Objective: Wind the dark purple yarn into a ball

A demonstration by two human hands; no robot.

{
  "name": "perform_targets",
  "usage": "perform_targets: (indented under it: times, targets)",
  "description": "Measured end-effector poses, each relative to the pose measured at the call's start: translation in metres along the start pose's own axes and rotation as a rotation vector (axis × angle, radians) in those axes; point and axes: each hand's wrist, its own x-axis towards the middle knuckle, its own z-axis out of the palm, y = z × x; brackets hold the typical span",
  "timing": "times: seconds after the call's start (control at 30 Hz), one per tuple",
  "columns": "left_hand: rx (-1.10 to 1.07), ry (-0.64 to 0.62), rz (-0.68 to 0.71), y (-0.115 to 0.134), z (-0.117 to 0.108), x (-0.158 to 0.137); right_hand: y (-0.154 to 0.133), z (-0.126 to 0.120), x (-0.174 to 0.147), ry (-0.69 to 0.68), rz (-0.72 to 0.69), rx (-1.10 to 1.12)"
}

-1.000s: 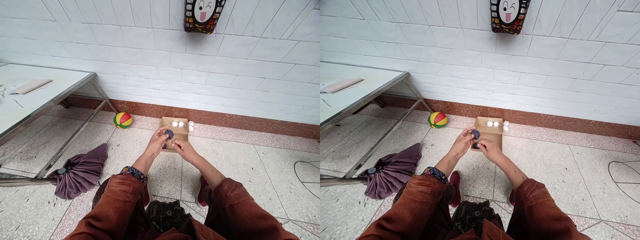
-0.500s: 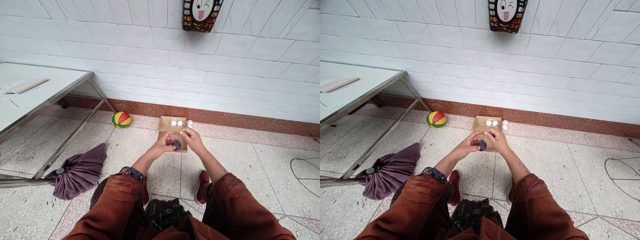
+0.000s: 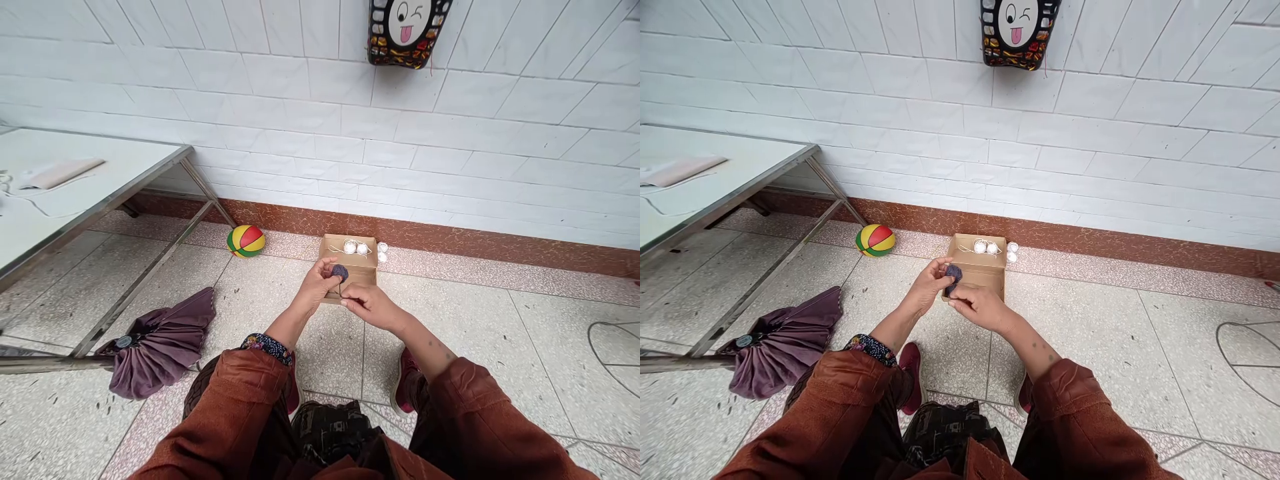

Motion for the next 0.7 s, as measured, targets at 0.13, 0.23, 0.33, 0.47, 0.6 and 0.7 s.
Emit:
perform_targets:
  times: [0.13,0.23,0.33,0.47,0.6,0.7]
  targets:
    - [0.072,-0.131,-0.043,-0.005,0.001,-0.003,-0.001,-0.022,0.003,0.223,0.025,0.073]
    - [0.066,-0.333,-0.056,-0.005,0.004,-0.008,0.01,-0.03,0.006,0.344,0.087,0.044]
    - [-0.04,-0.482,-0.046,-0.002,0.007,-0.012,0.024,-0.024,0.007,0.406,0.155,0.022]
    - [-0.172,-0.486,-0.019,0.001,0.008,-0.013,0.036,-0.006,0.006,0.336,0.245,0.035]
    - [-0.251,-0.356,-0.051,0.0,0.004,-0.008,0.035,0.005,0.004,0.268,0.258,0.029]
    - [-0.262,-0.266,-0.042,0.0,0.002,-0.005,0.027,0.005,0.003,0.241,0.194,0.018]
